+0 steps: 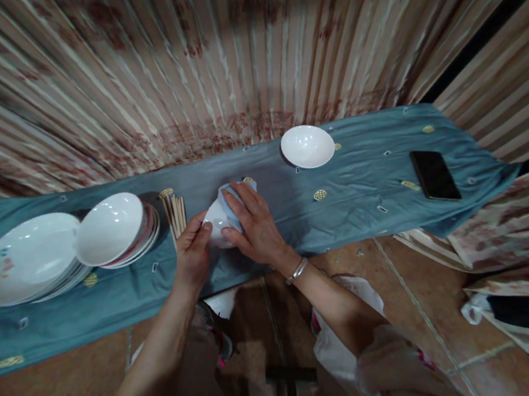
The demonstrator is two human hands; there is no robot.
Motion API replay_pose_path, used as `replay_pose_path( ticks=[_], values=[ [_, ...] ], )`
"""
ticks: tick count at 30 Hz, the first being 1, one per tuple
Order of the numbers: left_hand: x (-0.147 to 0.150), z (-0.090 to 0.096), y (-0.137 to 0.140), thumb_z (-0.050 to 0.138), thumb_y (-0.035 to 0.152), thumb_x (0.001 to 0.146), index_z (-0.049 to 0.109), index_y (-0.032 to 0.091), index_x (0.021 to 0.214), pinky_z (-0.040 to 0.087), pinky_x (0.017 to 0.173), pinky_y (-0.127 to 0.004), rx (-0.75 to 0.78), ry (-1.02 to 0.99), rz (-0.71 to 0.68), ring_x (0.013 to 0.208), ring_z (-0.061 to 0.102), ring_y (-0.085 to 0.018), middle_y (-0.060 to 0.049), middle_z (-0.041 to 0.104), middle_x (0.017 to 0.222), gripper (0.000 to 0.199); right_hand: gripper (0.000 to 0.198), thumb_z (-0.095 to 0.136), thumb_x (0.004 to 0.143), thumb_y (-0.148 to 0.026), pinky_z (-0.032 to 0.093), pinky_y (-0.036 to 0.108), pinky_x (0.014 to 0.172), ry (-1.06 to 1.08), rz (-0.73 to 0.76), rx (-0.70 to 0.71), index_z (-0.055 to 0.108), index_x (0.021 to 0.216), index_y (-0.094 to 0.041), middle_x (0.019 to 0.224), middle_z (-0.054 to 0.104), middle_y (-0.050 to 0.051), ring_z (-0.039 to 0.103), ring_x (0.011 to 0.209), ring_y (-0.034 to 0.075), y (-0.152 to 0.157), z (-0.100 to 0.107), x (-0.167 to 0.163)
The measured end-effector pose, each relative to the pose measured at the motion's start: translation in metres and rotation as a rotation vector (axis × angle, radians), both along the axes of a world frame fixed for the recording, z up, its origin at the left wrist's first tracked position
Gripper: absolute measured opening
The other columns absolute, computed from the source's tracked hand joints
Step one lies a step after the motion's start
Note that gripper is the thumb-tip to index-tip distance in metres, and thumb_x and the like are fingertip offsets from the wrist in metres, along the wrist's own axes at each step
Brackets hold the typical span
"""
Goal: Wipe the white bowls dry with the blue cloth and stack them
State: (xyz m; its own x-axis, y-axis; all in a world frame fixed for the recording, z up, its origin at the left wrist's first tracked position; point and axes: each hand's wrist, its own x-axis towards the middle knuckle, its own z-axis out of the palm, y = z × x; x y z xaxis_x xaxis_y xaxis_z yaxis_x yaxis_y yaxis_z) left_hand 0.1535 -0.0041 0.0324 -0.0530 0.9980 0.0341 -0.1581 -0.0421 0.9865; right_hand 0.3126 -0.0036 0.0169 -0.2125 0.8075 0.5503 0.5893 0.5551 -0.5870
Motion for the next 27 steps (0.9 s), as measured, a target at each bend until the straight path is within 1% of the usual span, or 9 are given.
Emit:
replay_pose_path(
  ticks=[2,5,11,14,18,23,27],
  values=[
    [0.0,0.001,0.0,0.073,0.042,0.074,0.076,0.02,0.091,0.048,0.073,-0.029,0.009,0.004,0.0,0.077,0.06,-0.018,-0.003,0.073,0.085,0.028,0.067,0.036,0.102,-0.059,0.024,0.056,0.131,0.09,-0.003,-0.058,0.034,0.161,-0.028,0.167,0.038,0.008,0.031,0.157,0.029,0.001,0.0,0.0],
    [0.0,0.001,0.0,0.073,0.043,0.075,0.077,0.019,0.092,0.047,0.074,-0.029,0.006,0.02,0.011,0.079,0.061,-0.019,-0.003,0.073,0.086,0.029,0.065,0.033,0.103,-0.06,0.023,0.053,0.131,0.208,-0.021,-0.124,0.037,0.16,-0.029,0.166,0.04,0.006,0.032,0.157,0.027,0.002,-0.003,0.001],
    [-0.002,-0.006,0.002,0.073,0.041,0.075,0.077,0.019,0.096,0.048,0.079,-0.029,-0.004,0.0,0.037,0.083,0.064,-0.019,-0.004,0.076,0.092,0.03,0.07,0.031,0.1,-0.07,0.025,0.05,0.131,0.393,-0.055,-0.216,0.045,0.154,-0.028,0.162,0.046,0.006,0.036,0.155,0.025,0.007,-0.012,0.001],
    [-0.003,-0.009,0.003,0.074,0.04,0.075,0.077,0.019,0.098,0.048,0.084,-0.029,-0.01,-0.013,0.044,0.088,0.064,-0.019,-0.004,0.076,0.097,0.031,0.074,0.031,0.098,-0.075,0.027,0.05,0.131,0.498,-0.083,-0.266,0.048,0.152,-0.027,0.162,0.047,0.007,0.039,0.153,0.025,0.009,-0.018,-0.001],
    [-0.004,-0.01,0.003,0.072,0.041,0.075,0.077,0.018,0.098,0.047,0.087,-0.03,-0.014,-0.022,0.032,0.091,0.065,-0.02,-0.006,0.076,0.099,0.033,0.078,0.031,0.098,-0.075,0.029,0.049,0.129,0.634,-0.125,-0.348,0.048,0.151,-0.021,0.158,0.051,0.012,0.044,0.15,0.024,0.012,-0.03,-0.006],
    [-0.003,-0.007,0.002,0.072,0.043,0.075,0.076,0.018,0.097,0.047,0.085,-0.031,-0.022,0.011,0.04,0.09,0.064,-0.021,-0.005,0.074,0.096,0.034,0.077,0.031,0.098,-0.075,0.035,0.05,0.125,0.772,-0.181,-0.44,0.052,0.148,-0.021,0.15,0.058,0.012,0.053,0.143,0.024,0.018,-0.047,-0.01],
    [-0.002,-0.005,0.002,0.072,0.044,0.073,0.076,0.019,0.095,0.046,0.084,-0.031,-0.02,0.004,0.043,0.088,0.062,-0.021,-0.004,0.073,0.094,0.034,0.079,0.03,0.097,-0.076,0.037,0.052,0.124,0.854,-0.191,-0.494,0.055,0.145,-0.017,0.147,0.061,0.014,0.056,0.14,0.025,0.021,-0.06,-0.011]
  ],
)
